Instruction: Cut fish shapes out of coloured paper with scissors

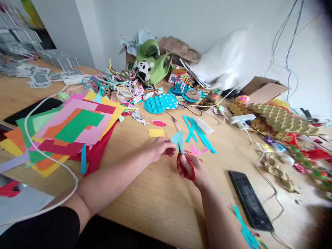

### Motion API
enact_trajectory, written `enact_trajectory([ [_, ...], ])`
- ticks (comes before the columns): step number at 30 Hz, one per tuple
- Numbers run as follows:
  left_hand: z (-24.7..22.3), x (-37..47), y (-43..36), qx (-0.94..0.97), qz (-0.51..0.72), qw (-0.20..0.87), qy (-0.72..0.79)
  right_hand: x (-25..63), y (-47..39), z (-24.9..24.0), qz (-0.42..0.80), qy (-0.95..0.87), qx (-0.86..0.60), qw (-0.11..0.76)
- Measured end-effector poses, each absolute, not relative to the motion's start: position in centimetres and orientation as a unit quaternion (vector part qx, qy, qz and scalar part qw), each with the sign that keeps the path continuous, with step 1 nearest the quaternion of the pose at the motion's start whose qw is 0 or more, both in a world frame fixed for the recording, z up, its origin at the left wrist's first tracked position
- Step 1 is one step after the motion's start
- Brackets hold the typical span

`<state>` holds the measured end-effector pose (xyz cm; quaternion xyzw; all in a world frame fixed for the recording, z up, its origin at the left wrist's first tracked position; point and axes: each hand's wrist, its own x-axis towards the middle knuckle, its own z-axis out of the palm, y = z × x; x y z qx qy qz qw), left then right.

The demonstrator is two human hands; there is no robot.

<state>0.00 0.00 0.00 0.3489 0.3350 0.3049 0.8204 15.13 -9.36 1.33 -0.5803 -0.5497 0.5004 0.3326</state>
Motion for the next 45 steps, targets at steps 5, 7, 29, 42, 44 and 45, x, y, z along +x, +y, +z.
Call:
enact_trajectory([
  [5,-0.17,0.02,0.05,0.354,0.307,0.818,0.334,15.16,-9.44,1.35,0.492,-0.544,-0.597,0.325],
  [7,-0.18,0.00,0.05,0.354,0.308,0.817,0.335,15.16,-9.39,1.33,0.492,-0.537,-0.605,0.322],
  [29,-0.35,-0.09,-0.04,0.371,0.312,0.813,0.321,15.14,-9.34,1.39,0.502,-0.527,-0.603,0.326],
  [42,-0.32,-0.11,0.29,0.372,0.294,0.815,0.333,15.12,-9.29,1.74,0.509,-0.528,-0.594,0.332],
  [44,-0.37,-0.10,0.28,0.371,0.294,0.815,0.333,15.11,-9.26,1.80,0.511,-0.528,-0.589,0.336],
  [45,-0.40,-0.10,0.27,0.371,0.295,0.816,0.332,15.11,-9.26,1.83,0.511,-0.528,-0.588,0.337],
])
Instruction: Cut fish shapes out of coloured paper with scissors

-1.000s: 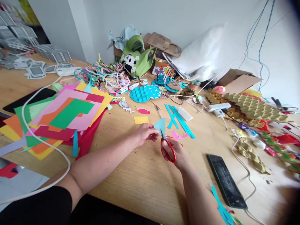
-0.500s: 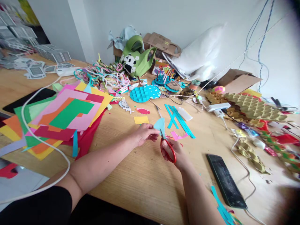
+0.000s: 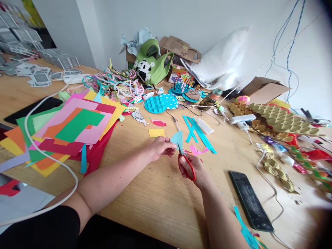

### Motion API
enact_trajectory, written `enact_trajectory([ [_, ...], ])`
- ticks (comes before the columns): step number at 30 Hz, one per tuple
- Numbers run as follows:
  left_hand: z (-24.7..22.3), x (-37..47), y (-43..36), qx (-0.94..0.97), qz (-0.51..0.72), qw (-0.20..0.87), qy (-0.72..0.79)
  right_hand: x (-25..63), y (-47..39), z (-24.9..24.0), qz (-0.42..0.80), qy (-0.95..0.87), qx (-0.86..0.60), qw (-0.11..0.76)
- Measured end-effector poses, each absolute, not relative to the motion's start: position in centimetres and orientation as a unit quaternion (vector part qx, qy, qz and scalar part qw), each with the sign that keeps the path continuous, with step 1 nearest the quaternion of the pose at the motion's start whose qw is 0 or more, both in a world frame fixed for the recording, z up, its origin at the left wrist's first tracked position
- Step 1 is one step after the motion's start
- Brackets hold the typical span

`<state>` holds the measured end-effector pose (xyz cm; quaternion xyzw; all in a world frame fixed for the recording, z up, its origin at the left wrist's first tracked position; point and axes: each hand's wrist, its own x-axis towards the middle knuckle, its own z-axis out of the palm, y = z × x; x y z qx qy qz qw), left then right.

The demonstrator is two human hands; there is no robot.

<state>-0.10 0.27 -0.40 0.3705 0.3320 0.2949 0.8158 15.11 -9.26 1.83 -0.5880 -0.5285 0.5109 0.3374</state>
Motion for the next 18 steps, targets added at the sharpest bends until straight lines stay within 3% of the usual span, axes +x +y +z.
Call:
enact_trajectory([
  [18,-0.59,-0.19,0.32,0.361,0.290,0.829,0.313,15.43,-9.52,1.30,0.510,-0.548,-0.573,0.333],
])
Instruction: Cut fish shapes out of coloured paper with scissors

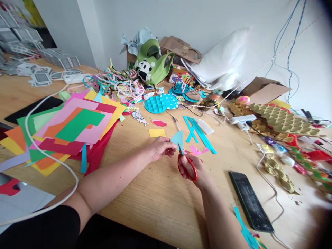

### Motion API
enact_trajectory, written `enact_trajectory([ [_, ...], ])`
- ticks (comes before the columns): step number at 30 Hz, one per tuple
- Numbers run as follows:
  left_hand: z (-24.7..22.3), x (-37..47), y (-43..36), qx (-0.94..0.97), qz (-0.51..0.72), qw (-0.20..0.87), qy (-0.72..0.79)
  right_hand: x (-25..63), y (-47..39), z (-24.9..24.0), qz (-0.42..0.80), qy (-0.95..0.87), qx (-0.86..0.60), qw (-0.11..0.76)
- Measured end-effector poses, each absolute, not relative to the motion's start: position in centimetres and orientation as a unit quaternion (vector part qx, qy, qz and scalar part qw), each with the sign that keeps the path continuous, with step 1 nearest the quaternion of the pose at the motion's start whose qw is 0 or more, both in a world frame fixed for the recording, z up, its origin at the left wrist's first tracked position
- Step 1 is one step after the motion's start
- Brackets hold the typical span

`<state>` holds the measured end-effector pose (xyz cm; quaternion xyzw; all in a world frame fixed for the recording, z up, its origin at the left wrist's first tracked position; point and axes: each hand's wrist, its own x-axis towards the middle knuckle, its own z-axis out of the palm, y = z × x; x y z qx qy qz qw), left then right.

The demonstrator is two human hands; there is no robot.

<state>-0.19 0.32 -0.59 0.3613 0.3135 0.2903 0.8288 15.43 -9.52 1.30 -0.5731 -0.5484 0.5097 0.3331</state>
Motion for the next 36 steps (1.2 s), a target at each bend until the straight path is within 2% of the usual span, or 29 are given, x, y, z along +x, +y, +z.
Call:
enact_trajectory([
  [36,-0.73,-0.11,0.33,0.355,0.300,0.830,0.308,15.37,-9.49,1.50,0.509,-0.547,-0.574,0.333],
])
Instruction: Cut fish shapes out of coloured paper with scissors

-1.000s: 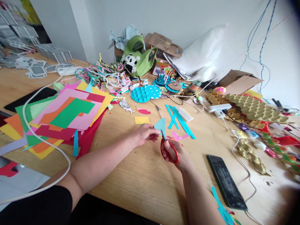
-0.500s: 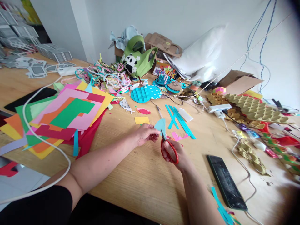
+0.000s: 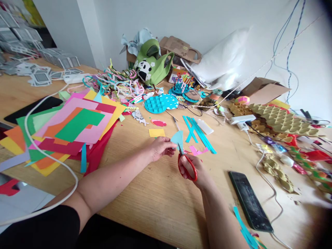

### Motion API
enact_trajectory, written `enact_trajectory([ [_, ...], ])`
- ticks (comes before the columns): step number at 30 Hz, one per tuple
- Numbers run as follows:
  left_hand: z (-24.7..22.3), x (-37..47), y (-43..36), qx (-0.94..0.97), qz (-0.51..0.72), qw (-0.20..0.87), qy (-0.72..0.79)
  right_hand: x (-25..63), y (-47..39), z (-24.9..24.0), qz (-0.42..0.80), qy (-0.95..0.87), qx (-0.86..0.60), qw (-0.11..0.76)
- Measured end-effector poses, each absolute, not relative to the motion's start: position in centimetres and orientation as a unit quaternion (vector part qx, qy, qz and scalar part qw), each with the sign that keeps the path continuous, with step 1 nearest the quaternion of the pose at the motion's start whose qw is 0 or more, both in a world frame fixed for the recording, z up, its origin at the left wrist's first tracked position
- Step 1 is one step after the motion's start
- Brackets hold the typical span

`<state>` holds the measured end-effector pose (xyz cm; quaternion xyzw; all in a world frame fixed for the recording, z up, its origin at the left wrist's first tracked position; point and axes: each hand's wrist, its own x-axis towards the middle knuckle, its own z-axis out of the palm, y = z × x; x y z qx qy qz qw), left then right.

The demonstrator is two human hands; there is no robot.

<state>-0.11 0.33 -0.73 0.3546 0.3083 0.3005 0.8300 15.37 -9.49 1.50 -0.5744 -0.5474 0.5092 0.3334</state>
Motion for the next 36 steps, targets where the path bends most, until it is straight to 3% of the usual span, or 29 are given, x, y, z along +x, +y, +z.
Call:
enact_trajectory([
  [36,-0.16,-0.12,0.25,0.371,0.281,0.825,0.320,15.53,-9.33,1.77,0.515,-0.549,-0.583,0.305],
])
